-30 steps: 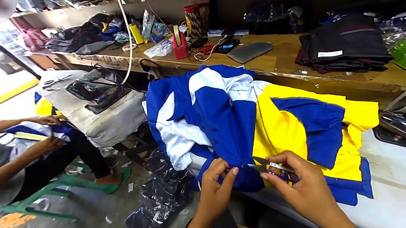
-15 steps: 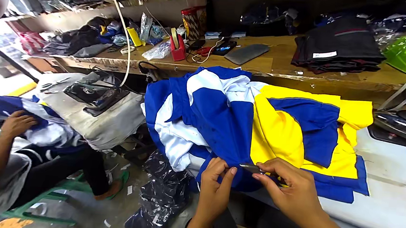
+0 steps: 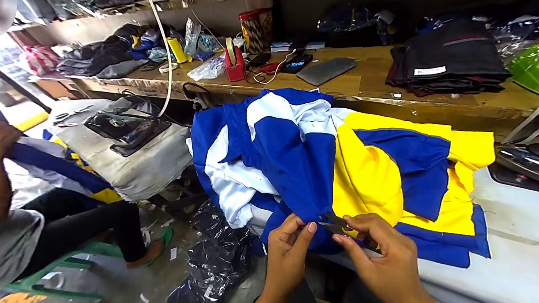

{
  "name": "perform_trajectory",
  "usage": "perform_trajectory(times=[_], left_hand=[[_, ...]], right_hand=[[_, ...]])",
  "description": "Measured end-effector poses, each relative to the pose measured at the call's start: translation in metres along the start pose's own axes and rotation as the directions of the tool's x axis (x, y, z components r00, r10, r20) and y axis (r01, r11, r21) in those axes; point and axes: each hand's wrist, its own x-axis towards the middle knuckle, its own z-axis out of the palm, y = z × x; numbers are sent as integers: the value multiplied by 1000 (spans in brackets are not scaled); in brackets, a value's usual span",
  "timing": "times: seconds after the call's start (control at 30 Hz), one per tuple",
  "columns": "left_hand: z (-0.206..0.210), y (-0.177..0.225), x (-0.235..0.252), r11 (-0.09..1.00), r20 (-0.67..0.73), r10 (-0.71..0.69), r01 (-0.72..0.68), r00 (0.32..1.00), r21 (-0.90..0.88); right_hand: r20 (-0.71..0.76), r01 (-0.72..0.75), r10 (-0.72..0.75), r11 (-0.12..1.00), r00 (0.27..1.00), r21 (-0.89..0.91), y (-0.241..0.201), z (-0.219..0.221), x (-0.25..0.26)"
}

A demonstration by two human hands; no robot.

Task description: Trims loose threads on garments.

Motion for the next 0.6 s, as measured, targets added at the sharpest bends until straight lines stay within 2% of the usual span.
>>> perform_trajectory(times=[0.2,0.27,0.33,0.4,0.53,0.6], left_hand=[[8,0,-4,999,-59,-30,28,998,-43],[9,-2,-5,998,-70,-26,23,997,-53],[10,-3,-5,999,-72,-15,11,997,-52],[10,-4,-5,998,-70,-14,10,997,-54],[11,-5,-6,998,-70,-18,14,997,-61],[12,-4,-5,998,-75,-21,16,997,-64]], right_hand=[[-50,110,-121,978,991,-180,2,6,-2],[-59,103,-115,977,992,-184,2,7,-4],[-46,23,-27,995,999,-94,1,8,-5],[9,-128,128,990,992,62,-1,6,-5],[194,-425,378,812,905,401,-8,-1,2],[209,-450,399,775,893,443,-8,-2,2]])
